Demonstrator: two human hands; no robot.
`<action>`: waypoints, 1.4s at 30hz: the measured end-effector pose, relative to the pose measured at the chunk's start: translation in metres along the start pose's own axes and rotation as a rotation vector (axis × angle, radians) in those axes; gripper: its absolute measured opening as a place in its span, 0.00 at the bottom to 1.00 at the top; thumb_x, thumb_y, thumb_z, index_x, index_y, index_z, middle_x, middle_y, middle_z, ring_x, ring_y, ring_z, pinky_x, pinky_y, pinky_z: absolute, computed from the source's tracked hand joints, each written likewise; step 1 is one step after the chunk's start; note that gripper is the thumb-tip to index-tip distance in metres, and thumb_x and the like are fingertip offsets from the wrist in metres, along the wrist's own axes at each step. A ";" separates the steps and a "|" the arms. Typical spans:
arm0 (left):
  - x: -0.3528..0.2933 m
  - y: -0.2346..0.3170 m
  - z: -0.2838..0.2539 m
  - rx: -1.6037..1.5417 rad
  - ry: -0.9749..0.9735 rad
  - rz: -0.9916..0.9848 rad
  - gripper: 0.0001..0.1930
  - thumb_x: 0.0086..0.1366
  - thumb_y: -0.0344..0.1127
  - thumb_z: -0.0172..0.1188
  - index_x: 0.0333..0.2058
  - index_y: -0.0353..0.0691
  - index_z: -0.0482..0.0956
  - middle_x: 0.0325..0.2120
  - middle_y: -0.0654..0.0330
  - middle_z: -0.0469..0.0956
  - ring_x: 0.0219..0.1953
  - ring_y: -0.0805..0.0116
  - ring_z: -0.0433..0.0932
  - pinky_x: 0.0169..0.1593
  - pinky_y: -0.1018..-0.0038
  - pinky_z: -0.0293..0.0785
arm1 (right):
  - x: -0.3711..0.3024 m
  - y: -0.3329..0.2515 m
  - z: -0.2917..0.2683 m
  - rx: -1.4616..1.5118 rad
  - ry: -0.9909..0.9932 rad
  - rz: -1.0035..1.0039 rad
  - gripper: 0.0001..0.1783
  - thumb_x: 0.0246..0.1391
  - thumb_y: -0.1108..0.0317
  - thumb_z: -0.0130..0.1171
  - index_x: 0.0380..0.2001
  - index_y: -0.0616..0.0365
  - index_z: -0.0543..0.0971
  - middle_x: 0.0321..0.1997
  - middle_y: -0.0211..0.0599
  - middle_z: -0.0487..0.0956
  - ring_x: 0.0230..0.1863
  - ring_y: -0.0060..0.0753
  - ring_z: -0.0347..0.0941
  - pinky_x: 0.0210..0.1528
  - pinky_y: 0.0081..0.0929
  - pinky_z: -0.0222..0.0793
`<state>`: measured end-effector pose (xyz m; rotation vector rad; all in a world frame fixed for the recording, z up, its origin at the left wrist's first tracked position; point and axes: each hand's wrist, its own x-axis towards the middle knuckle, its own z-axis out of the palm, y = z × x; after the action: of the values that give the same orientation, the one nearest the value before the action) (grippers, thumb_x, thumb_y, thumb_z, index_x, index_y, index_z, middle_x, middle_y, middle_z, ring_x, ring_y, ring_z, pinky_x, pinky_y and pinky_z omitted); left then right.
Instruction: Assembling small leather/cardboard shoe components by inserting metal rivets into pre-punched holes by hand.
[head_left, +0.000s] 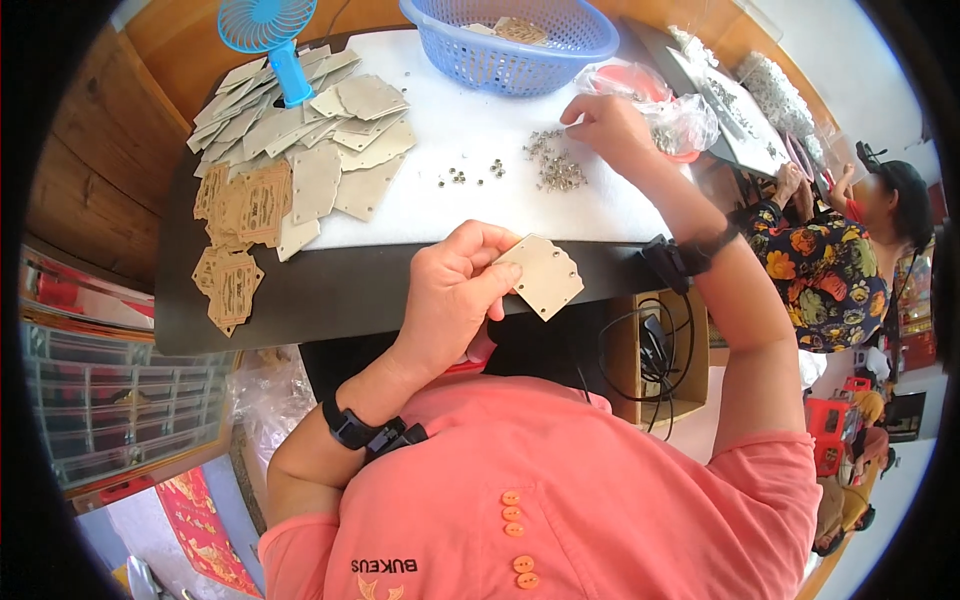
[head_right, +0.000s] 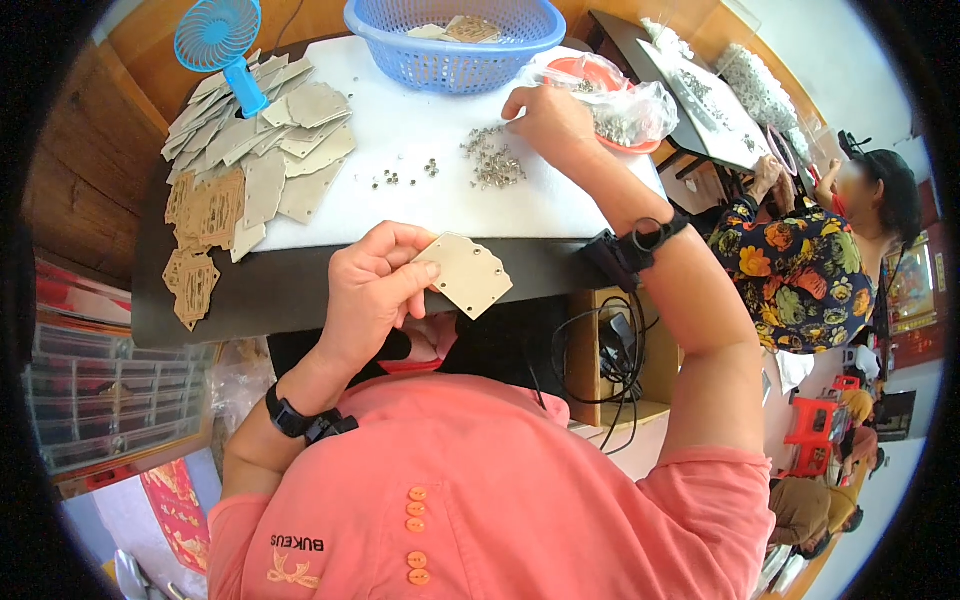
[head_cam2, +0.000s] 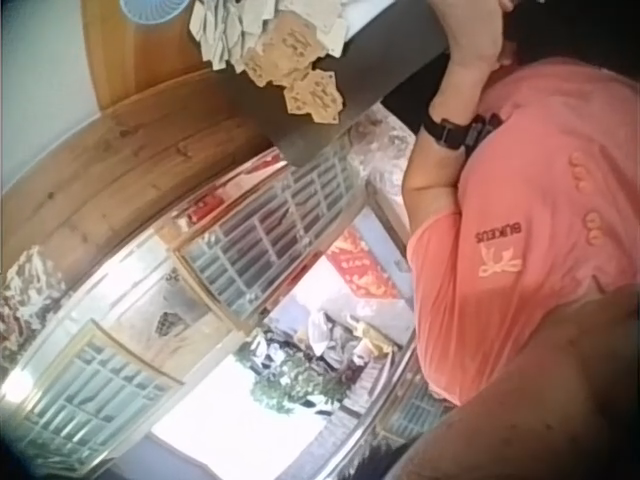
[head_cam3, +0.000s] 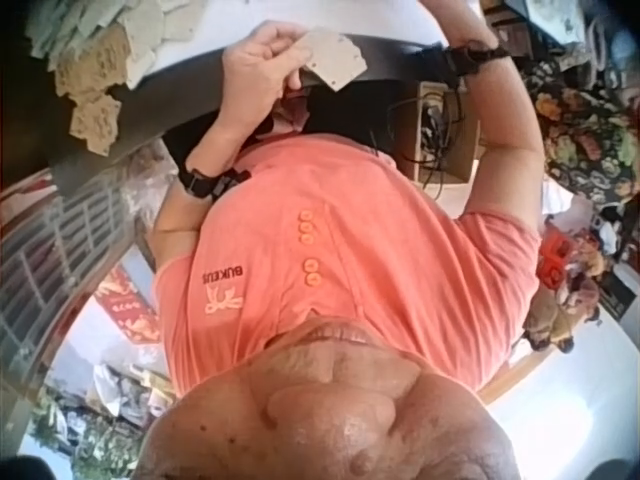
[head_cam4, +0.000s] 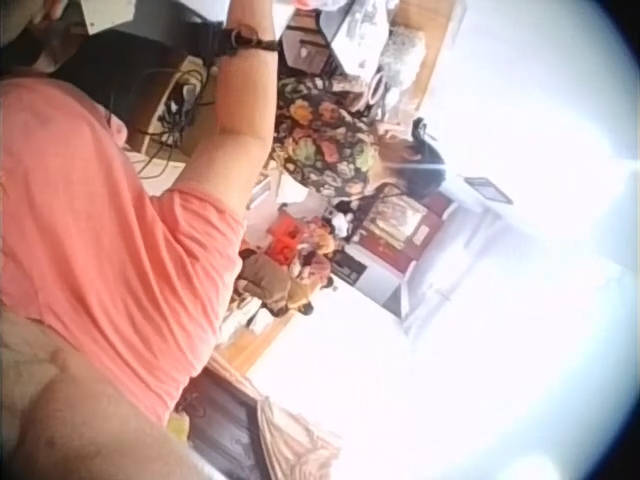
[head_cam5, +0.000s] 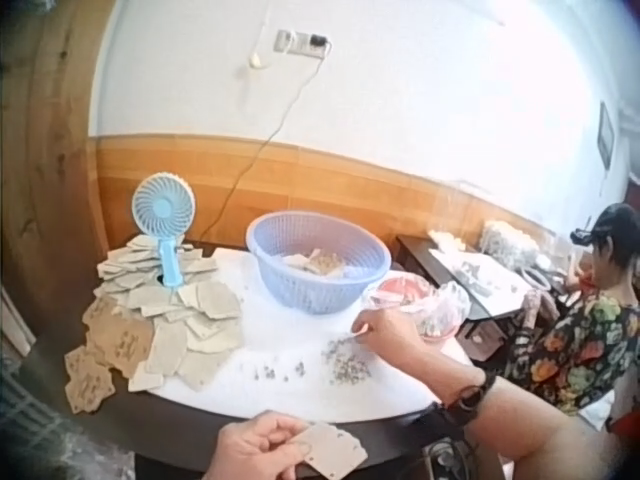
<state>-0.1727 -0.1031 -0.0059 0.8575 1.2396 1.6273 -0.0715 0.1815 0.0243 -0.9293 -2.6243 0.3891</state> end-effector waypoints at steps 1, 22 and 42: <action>0.000 0.000 -0.001 0.010 -0.008 0.009 0.09 0.63 0.23 0.60 0.43 0.32 0.79 0.31 0.57 0.84 0.17 0.84 0.71 0.18 0.86 0.61 | 0.004 -0.004 0.003 -0.079 -0.040 -0.006 0.09 0.49 0.65 0.64 0.34 0.51 0.85 0.28 0.37 0.82 0.31 0.37 0.78 0.35 0.35 0.71; 0.005 0.002 0.002 0.008 0.043 -0.027 0.10 0.65 0.24 0.59 0.45 0.32 0.79 0.30 0.58 0.84 0.17 0.84 0.71 0.17 0.86 0.61 | -0.111 -0.096 -0.032 0.511 -0.186 -0.021 0.04 0.56 0.73 0.61 0.33 0.61 0.76 0.28 0.25 0.74 0.29 0.18 0.68 0.33 0.21 0.67; -0.001 -0.009 0.005 0.073 0.050 0.108 0.10 0.66 0.22 0.59 0.46 0.33 0.78 0.31 0.63 0.84 0.20 0.86 0.70 0.24 0.85 0.67 | -0.129 -0.119 0.005 0.272 -0.001 -0.060 0.05 0.55 0.69 0.62 0.32 0.58 0.77 0.27 0.43 0.81 0.30 0.49 0.80 0.34 0.40 0.73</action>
<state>-0.1656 -0.1013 -0.0129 0.9487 1.3140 1.7067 -0.0449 0.0081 0.0353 -0.7589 -2.5106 0.7098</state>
